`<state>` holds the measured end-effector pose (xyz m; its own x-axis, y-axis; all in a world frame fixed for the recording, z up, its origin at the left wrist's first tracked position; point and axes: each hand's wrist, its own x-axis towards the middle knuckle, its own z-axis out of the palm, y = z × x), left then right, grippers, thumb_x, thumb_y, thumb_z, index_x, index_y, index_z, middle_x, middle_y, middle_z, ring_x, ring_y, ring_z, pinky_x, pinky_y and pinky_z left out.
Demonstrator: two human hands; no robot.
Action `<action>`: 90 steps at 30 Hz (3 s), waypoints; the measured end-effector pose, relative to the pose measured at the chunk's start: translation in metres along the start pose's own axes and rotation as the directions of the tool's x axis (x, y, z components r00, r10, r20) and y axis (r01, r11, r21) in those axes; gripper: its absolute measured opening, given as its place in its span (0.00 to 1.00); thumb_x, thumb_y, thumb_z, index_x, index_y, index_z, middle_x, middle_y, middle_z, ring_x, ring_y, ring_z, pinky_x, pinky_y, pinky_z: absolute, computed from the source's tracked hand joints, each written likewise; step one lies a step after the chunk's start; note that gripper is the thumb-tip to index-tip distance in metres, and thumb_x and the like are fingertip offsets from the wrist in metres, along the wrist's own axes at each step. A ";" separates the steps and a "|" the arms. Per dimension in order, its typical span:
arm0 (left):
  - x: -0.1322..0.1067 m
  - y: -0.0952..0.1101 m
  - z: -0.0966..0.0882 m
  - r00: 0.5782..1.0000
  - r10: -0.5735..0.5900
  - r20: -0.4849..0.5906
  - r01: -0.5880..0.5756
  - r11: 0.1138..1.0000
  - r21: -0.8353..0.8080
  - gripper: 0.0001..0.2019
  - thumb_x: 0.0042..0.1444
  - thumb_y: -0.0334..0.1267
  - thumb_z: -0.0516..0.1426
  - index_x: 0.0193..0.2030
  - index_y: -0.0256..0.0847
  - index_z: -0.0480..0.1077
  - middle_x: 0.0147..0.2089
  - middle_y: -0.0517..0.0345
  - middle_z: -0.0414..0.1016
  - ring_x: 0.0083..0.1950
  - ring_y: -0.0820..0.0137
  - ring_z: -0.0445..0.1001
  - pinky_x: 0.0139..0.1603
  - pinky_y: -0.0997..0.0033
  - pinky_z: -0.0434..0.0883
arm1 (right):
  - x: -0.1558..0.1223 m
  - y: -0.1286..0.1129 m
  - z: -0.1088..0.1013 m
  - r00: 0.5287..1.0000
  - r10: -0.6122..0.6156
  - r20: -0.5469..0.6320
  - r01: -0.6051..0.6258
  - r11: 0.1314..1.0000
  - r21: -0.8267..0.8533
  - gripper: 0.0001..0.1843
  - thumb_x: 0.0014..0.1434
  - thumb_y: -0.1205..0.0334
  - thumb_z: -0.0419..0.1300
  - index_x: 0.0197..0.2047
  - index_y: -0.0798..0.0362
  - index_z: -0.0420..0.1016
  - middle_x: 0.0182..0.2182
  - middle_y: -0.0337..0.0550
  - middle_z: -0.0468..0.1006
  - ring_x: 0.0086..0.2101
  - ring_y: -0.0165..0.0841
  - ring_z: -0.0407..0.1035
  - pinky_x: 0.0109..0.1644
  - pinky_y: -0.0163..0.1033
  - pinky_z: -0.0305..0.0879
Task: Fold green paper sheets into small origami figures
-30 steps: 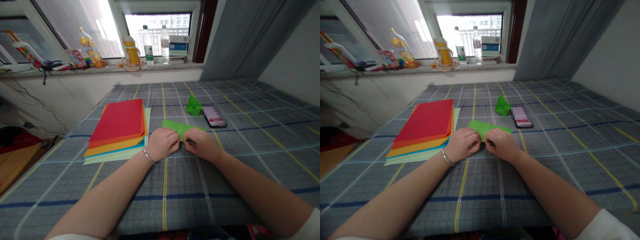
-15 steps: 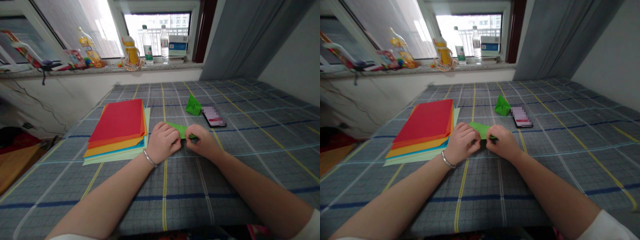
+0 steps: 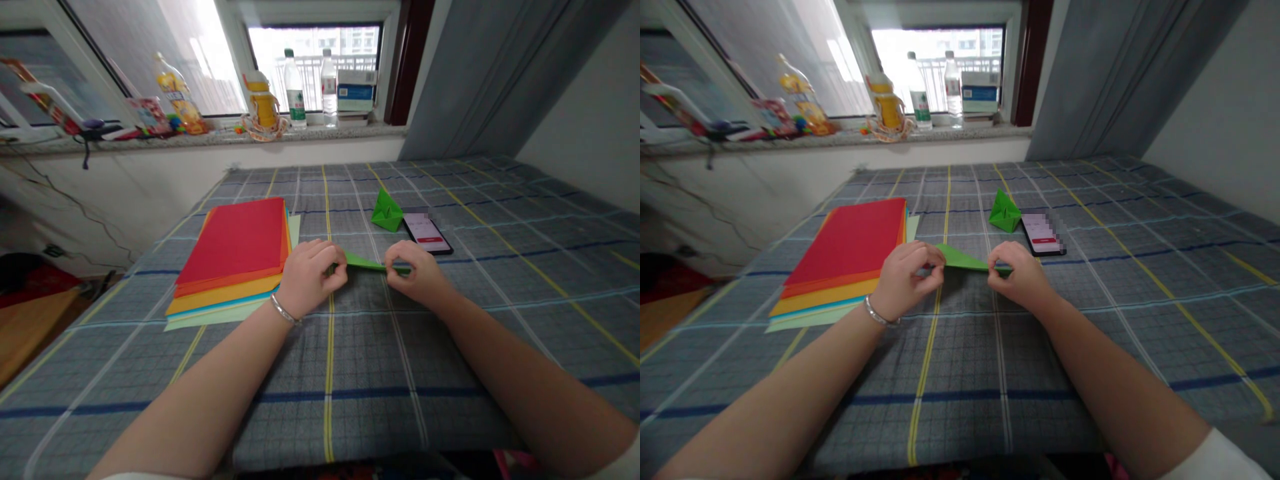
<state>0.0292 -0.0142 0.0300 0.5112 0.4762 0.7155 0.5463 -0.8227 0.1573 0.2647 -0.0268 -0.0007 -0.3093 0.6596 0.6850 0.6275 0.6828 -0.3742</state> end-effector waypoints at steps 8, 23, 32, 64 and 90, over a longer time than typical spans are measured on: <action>0.002 -0.014 -0.010 0.985 -0.146 -0.088 0.129 0.976 -0.177 0.05 0.51 0.26 0.54 0.30 0.40 0.65 0.33 0.61 0.72 0.28 0.76 0.66 0.28 0.76 0.64 | -0.004 0.017 -0.013 0.999 0.009 0.052 -0.009 1.000 0.002 0.09 0.45 0.73 0.57 0.27 0.49 0.66 0.30 0.40 0.75 0.35 0.36 0.69 0.43 0.43 0.65; -0.005 0.003 0.011 0.966 -0.162 -0.203 0.105 0.958 -0.265 0.05 0.56 0.28 0.54 0.33 0.41 0.63 0.37 0.59 0.71 0.39 0.73 0.71 0.36 0.73 0.72 | 0.003 -0.036 -0.016 0.981 -0.160 -0.108 0.112 0.929 -0.354 0.24 0.54 0.56 0.64 0.54 0.47 0.65 0.55 0.49 0.72 0.55 0.47 0.63 0.57 0.55 0.57; -0.009 0.017 0.014 0.983 0.186 0.007 -0.184 0.980 -0.081 0.02 0.60 0.33 0.54 0.38 0.41 0.67 0.41 0.56 0.75 0.42 0.72 0.72 0.42 0.70 0.70 | 0.001 -0.043 -0.004 0.981 -0.189 0.035 0.186 0.890 -0.415 0.03 0.59 0.61 0.60 0.37 0.43 0.74 0.35 0.34 0.81 0.40 0.36 0.70 0.53 0.49 0.56; -0.008 -0.005 0.015 0.970 0.085 0.227 -0.087 0.996 -0.001 0.11 0.61 0.37 0.54 0.49 0.43 0.71 0.53 0.51 0.75 0.53 0.63 0.72 0.56 0.54 0.66 | -0.007 -0.039 -0.010 0.990 -0.144 -0.011 0.142 0.985 -0.103 0.05 0.59 0.63 0.61 0.40 0.44 0.76 0.37 0.37 0.81 0.38 0.33 0.73 0.43 0.40 0.67; -0.014 -0.032 0.029 0.754 -0.555 0.351 0.657 0.634 -0.407 0.17 0.55 0.36 0.55 0.52 0.41 0.70 0.20 0.69 0.57 0.18 0.79 0.56 0.17 0.80 0.55 | -0.009 0.029 0.004 0.642 0.729 0.239 -0.719 0.463 0.518 0.18 0.48 0.56 0.65 0.43 0.49 0.73 0.23 0.38 0.80 0.24 0.36 0.73 0.25 0.39 0.67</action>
<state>0.0241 0.0149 -0.0047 0.3152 0.9249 0.2127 0.4124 -0.3354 0.8470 0.2827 -0.0109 -0.0203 0.0882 0.9960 0.0173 0.1425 0.0046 -0.9898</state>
